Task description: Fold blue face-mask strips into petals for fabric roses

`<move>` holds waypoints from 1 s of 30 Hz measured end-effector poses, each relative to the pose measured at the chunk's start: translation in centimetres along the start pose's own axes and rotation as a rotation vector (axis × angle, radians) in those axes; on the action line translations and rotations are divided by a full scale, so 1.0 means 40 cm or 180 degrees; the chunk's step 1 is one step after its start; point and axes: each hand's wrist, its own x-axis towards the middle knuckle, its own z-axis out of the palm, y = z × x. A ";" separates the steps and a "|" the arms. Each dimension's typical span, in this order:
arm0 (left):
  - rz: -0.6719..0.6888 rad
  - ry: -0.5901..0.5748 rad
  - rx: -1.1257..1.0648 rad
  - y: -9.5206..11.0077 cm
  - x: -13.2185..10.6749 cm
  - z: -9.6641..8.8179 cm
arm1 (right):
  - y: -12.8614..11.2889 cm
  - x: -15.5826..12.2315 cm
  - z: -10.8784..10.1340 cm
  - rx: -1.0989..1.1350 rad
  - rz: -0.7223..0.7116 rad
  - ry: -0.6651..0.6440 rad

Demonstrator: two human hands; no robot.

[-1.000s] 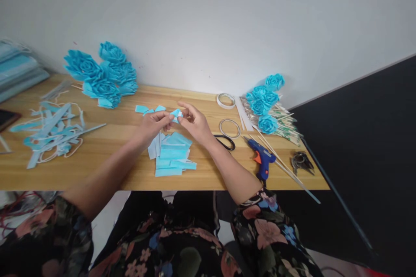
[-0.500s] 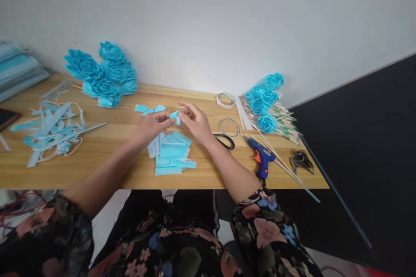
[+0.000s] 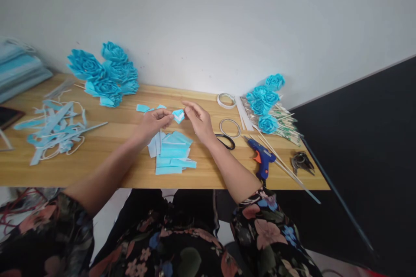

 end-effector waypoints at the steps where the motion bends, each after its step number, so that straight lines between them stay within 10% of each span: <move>1: -0.0006 -0.0030 0.0029 0.004 -0.002 0.000 | -0.002 0.000 0.000 0.0005 0.0010 -0.0069; 30: 0.0002 0.0114 -0.0069 -0.007 0.006 -0.005 | 0.022 0.003 0.003 -0.0007 -0.0047 -0.0070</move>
